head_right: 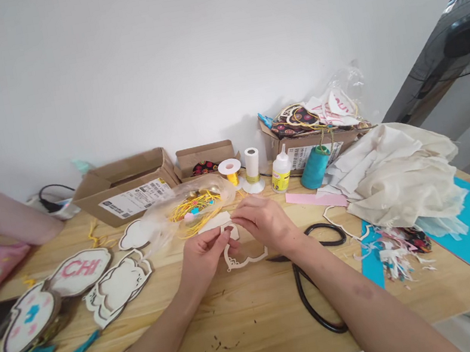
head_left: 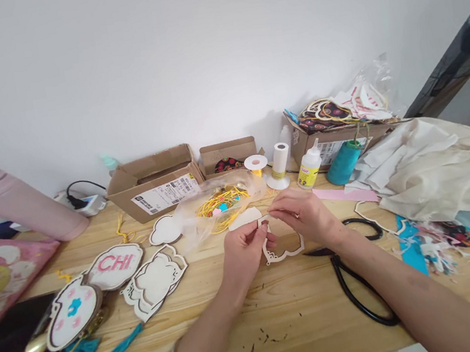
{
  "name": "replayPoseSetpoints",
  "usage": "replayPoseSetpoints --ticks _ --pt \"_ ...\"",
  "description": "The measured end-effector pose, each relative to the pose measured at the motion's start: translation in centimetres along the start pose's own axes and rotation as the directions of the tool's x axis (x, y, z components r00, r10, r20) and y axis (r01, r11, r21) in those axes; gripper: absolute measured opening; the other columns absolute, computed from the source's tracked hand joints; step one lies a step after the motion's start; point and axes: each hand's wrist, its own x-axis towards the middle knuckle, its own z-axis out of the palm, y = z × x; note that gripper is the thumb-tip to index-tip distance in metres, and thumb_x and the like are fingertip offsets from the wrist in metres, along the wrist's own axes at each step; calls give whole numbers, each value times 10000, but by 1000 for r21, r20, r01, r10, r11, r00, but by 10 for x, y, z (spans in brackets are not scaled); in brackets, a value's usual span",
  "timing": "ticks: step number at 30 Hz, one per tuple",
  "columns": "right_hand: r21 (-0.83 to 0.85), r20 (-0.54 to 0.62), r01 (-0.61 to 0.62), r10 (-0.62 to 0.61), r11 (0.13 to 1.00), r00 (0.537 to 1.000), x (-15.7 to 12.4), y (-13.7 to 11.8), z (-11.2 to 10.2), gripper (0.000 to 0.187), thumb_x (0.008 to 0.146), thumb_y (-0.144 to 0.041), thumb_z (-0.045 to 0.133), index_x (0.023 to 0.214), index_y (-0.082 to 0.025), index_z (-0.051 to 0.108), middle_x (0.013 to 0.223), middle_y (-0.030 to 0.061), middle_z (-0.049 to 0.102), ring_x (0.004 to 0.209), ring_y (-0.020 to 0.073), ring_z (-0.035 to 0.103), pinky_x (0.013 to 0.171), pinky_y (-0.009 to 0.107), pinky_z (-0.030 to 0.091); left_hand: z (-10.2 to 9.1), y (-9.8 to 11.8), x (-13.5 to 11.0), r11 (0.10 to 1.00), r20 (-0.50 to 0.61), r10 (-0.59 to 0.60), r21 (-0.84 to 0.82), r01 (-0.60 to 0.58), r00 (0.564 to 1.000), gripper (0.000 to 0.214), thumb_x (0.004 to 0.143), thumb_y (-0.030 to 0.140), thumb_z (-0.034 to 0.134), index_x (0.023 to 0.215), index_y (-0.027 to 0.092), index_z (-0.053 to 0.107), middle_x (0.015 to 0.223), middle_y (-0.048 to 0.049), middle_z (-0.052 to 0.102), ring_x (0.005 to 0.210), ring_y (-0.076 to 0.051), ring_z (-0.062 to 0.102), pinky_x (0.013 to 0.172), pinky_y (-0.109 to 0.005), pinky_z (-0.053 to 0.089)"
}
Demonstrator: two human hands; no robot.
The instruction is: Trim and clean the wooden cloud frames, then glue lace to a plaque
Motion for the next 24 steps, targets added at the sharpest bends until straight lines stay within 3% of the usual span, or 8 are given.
replayPoseSetpoints --ticks 6,11,16,21,24 --pt "6 79 55 -56 998 995 0 3 3 173 832 -197 481 770 -167 640 713 50 621 662 129 554 597 247 441 0 2 -1 999 18 20 49 -21 1000 229 735 336 538 648 148 637 566 -3 649 497 -134 594 510 -219 454" --pt "-183 253 150 -101 972 962 5 -8 -3 240 826 -115 434 657 -147 602 679 60 584 645 143 502 563 255 388 0 3 -3 991 25 33 125 -36 999 267 742 343 524 575 155 615 529 -7 633 480 -133 577 484 -214 426" --pt "-347 340 150 -25 926 940 6 -17 2 146 767 -87 475 668 -132 571 702 67 553 661 160 465 546 262 348 -1 3 -2 983 8 36 178 -37 999 283 743 347 521 565 153 625 517 -7 632 483 -134 575 491 -216 423" --pt "-308 131 -83 128 948 983 1 5 5 148 820 -146 408 735 -150 530 739 64 538 690 156 463 626 270 361 -2 0 1 999 33 5 48 -7 999 256 723 367 555 634 148 651 610 -23 672 520 -137 597 535 -229 457" --pt "-246 -21 -232 234 941 972 0 14 -18 172 858 -199 353 769 -174 498 724 38 532 660 144 463 600 256 347 -3 0 4 996 53 -29 -82 34 998 264 683 392 599 672 136 661 665 -40 688 544 -141 605 562 -244 478"
